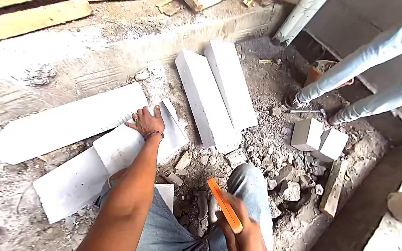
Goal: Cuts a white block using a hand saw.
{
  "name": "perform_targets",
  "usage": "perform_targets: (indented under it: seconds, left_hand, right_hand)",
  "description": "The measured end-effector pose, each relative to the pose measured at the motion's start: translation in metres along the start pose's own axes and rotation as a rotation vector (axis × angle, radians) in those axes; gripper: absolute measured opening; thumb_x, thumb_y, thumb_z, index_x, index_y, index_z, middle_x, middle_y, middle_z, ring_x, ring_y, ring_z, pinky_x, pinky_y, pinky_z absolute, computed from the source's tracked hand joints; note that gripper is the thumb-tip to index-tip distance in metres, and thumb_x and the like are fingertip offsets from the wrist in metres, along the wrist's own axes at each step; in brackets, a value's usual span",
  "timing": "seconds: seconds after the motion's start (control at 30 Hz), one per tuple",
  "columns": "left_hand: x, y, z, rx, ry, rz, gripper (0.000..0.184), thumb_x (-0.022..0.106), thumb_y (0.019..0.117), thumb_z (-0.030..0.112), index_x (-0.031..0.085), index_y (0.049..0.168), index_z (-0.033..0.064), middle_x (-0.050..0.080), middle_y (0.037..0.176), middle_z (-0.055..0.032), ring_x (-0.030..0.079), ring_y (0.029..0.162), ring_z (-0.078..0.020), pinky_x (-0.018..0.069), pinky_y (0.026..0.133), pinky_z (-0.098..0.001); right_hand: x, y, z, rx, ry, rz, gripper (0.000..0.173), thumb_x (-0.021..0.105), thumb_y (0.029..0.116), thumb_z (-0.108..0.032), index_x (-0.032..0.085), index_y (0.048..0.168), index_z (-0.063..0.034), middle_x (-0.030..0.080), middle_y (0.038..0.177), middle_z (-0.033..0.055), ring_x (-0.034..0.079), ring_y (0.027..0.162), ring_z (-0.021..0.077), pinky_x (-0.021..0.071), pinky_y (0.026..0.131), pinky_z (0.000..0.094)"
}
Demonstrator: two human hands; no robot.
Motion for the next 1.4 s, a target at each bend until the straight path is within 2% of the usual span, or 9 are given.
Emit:
perform_targets:
  seconds: [0.27,0.47,0.6,0.7,0.8,0.93,1.07,1.2,1.4]
  left_hand:
    - [-0.002,0.007,0.000,0.016,0.009,0.023,0.065,0.031,0.1036,0.064,0.060,0.139,0.0187,0.059,0.144,-0.0110,0.039,0.146,-0.0377,0.0084,0.117,-0.0763]
    - [-0.001,0.002,-0.002,-0.016,0.002,0.020,0.064,0.033,0.1031,0.065,0.062,0.138,0.0194,0.060,0.143,-0.0101,0.040,0.146,-0.0356,0.0070,0.119,-0.0742]
    - [0.001,0.006,-0.006,0.008,-0.006,0.025,0.063,0.033,0.1017,0.068,0.063,0.137,0.0251,0.062,0.141,-0.0051,0.041,0.146,-0.0324,0.0068,0.119,-0.0739]
    - [0.000,0.014,-0.001,0.011,-0.026,0.001,0.064,0.037,0.1014,0.067,0.063,0.138,0.0219,0.061,0.142,-0.0087,0.040,0.146,-0.0344,0.0069,0.118,-0.0750]
    - [0.004,0.012,0.002,-0.046,-0.016,0.003,0.066,0.036,0.1002,0.069,0.063,0.134,0.0200,0.060,0.142,-0.0088,0.042,0.146,-0.0331,0.0067,0.119,-0.0737]
    - [0.001,0.008,-0.001,-0.031,-0.021,0.023,0.063,0.035,0.1019,0.067,0.062,0.137,0.0211,0.060,0.142,-0.0087,0.041,0.146,-0.0339,0.0053,0.119,-0.0737]
    - [0.002,0.007,-0.006,0.007,-0.012,0.017,0.060,0.036,0.1030,0.065,0.063,0.138,0.0244,0.060,0.143,-0.0069,0.040,0.146,-0.0338,0.0070,0.118,-0.0744]
    - [0.000,0.009,0.000,0.023,-0.031,0.041,0.060,0.036,0.1035,0.063,0.063,0.138,0.0227,0.061,0.143,-0.0076,0.042,0.145,-0.0344,0.0079,0.118,-0.0742]
    - [0.000,0.005,-0.003,-0.013,0.001,0.025,0.061,0.035,0.1039,0.064,0.061,0.138,0.0213,0.060,0.142,-0.0079,0.040,0.146,-0.0344,0.0066,0.119,-0.0737]
  right_hand:
    - [0.047,0.160,-0.071,0.083,-0.051,-0.160,0.046,0.056,0.1058,-0.040,0.046,0.146,-0.0225,0.066,0.073,0.0081,0.066,0.060,0.0279,0.0565,0.054,0.0510]
    - [0.007,-0.003,0.008,-0.015,0.048,-0.001,0.048,0.065,0.0999,-0.021,0.055,0.145,-0.0073,0.077,0.108,0.0033,0.075,0.079,0.0128,0.0659,0.066,0.0386]
    - [0.043,0.093,-0.024,0.048,-0.029,-0.032,0.044,0.063,0.1007,-0.028,0.056,0.141,-0.0126,0.071,0.077,0.0042,0.070,0.064,0.0208,0.0596,0.059,0.0455]
    - [0.058,0.154,-0.052,0.109,-0.031,-0.132,0.048,0.058,0.1048,-0.039,0.046,0.148,-0.0237,0.066,0.072,0.0065,0.066,0.061,0.0263,0.0570,0.056,0.0504]
    - [0.047,0.102,-0.014,0.033,-0.043,-0.090,0.050,0.057,0.1046,-0.039,0.046,0.151,-0.0246,0.069,0.078,0.0021,0.068,0.064,0.0206,0.0592,0.059,0.0476]
    - [0.007,-0.009,0.024,-0.037,0.062,0.019,0.046,0.065,0.1017,-0.026,0.056,0.143,-0.0075,0.076,0.110,0.0023,0.075,0.083,0.0097,0.0658,0.068,0.0353]
    - [0.036,0.073,0.000,-0.015,-0.011,0.010,0.043,0.063,0.1010,-0.029,0.057,0.139,-0.0103,0.072,0.080,0.0034,0.070,0.065,0.0183,0.0604,0.059,0.0434]
    - [0.044,0.153,-0.040,0.061,0.001,-0.136,0.047,0.057,0.1051,-0.045,0.049,0.147,-0.0247,0.067,0.075,0.0078,0.067,0.062,0.0277,0.0569,0.057,0.0522]
    - [0.000,-0.004,0.018,-0.003,0.063,-0.002,0.048,0.067,0.1012,-0.027,0.056,0.143,-0.0073,0.077,0.105,0.0044,0.075,0.079,0.0133,0.0655,0.066,0.0398]
Point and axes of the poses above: each hand's wrist, its own y-axis towards the middle knuckle, its own x-axis out of the palm, z = x × y, the point moved 4 cm from there along y, towards the middle knuckle
